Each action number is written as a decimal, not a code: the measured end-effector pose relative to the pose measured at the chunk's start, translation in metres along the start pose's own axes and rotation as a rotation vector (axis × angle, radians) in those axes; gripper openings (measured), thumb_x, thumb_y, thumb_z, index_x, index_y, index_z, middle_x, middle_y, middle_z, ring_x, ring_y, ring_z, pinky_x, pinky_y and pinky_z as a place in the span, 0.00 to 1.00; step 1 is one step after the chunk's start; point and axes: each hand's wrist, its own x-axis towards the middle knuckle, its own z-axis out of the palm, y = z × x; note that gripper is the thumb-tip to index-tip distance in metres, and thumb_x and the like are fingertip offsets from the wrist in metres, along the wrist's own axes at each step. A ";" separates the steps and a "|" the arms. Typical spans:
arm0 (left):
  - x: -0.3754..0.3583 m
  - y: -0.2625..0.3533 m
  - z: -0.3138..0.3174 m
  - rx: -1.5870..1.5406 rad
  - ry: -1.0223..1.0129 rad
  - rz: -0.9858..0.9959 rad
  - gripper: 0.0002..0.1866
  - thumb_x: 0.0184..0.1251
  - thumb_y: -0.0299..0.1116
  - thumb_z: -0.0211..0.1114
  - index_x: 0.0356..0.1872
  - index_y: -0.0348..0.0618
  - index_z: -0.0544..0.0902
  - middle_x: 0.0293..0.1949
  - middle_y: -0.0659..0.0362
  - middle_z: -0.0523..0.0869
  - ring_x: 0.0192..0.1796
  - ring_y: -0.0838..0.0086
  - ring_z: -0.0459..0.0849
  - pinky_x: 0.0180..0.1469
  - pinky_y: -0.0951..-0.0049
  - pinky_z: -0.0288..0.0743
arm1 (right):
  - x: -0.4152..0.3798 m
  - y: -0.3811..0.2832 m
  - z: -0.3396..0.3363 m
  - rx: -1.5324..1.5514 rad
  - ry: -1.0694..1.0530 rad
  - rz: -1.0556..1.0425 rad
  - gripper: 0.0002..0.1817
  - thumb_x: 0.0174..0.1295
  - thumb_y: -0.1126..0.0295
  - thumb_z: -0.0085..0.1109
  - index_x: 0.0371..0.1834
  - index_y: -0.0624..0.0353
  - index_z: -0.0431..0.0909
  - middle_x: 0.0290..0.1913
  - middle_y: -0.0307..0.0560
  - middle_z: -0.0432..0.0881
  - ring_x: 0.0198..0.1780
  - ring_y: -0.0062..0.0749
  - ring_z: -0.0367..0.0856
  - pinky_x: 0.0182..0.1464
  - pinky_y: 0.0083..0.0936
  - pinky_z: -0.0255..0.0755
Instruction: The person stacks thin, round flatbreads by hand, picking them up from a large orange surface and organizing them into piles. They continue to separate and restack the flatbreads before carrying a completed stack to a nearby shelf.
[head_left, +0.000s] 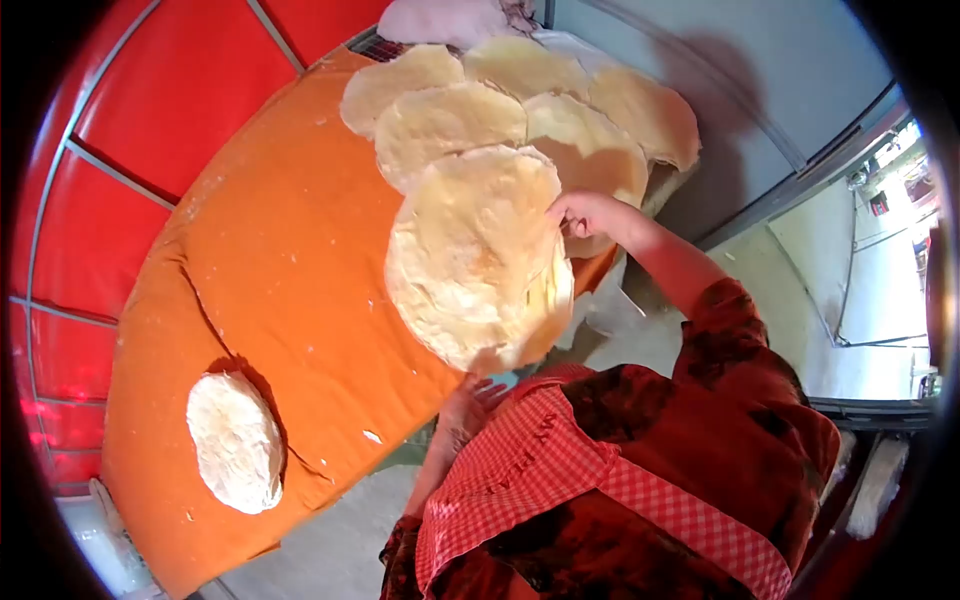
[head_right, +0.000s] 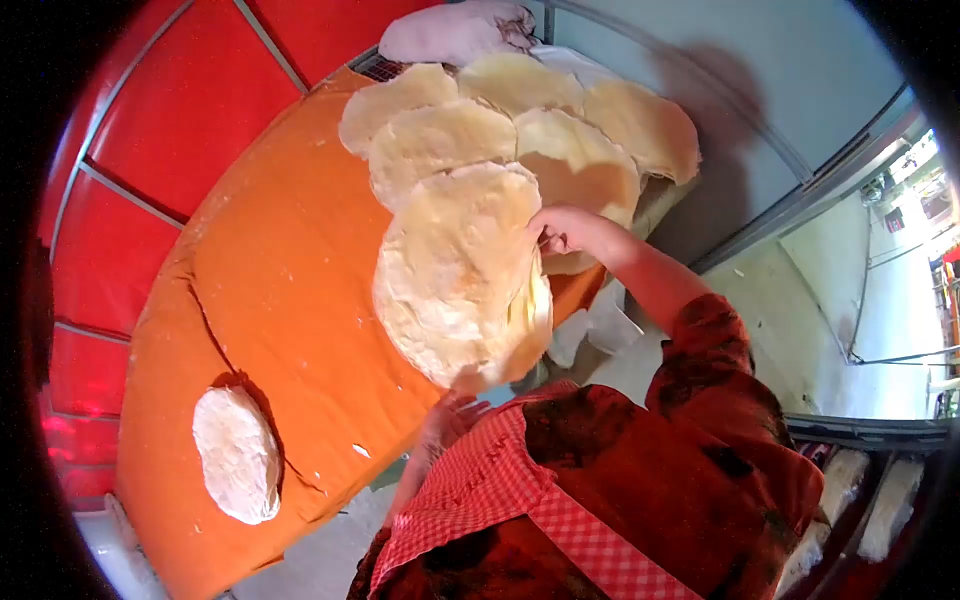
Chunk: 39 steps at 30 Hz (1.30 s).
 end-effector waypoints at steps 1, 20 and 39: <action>0.004 -0.003 -0.007 -0.054 -0.058 0.057 0.23 0.68 0.45 0.58 0.54 0.38 0.71 0.57 0.48 0.74 0.57 0.55 0.76 0.59 0.52 0.73 | -0.002 -0.006 0.009 -0.059 -0.071 0.005 0.06 0.54 0.66 0.61 0.28 0.57 0.80 0.25 0.38 0.80 0.18 0.14 0.66 0.15 0.13 0.52; -0.098 0.200 -0.043 -0.549 -0.179 1.005 0.26 0.68 0.56 0.56 0.50 0.41 0.77 0.59 0.48 0.74 0.64 0.51 0.71 0.64 0.38 0.64 | -0.049 -0.001 0.207 0.555 -0.208 -0.366 0.05 0.60 0.72 0.54 0.36 0.61 0.77 0.28 0.44 0.81 0.31 0.27 0.79 0.34 0.23 0.73; -0.077 0.132 -0.058 -0.150 0.149 1.002 0.09 0.71 0.29 0.56 0.46 0.36 0.73 0.44 0.51 0.82 0.47 0.65 0.83 0.53 0.66 0.78 | 0.015 0.065 0.236 -1.494 -0.172 -0.892 0.30 0.58 0.61 0.61 0.63 0.57 0.67 0.66 0.51 0.66 0.68 0.44 0.64 0.66 0.38 0.62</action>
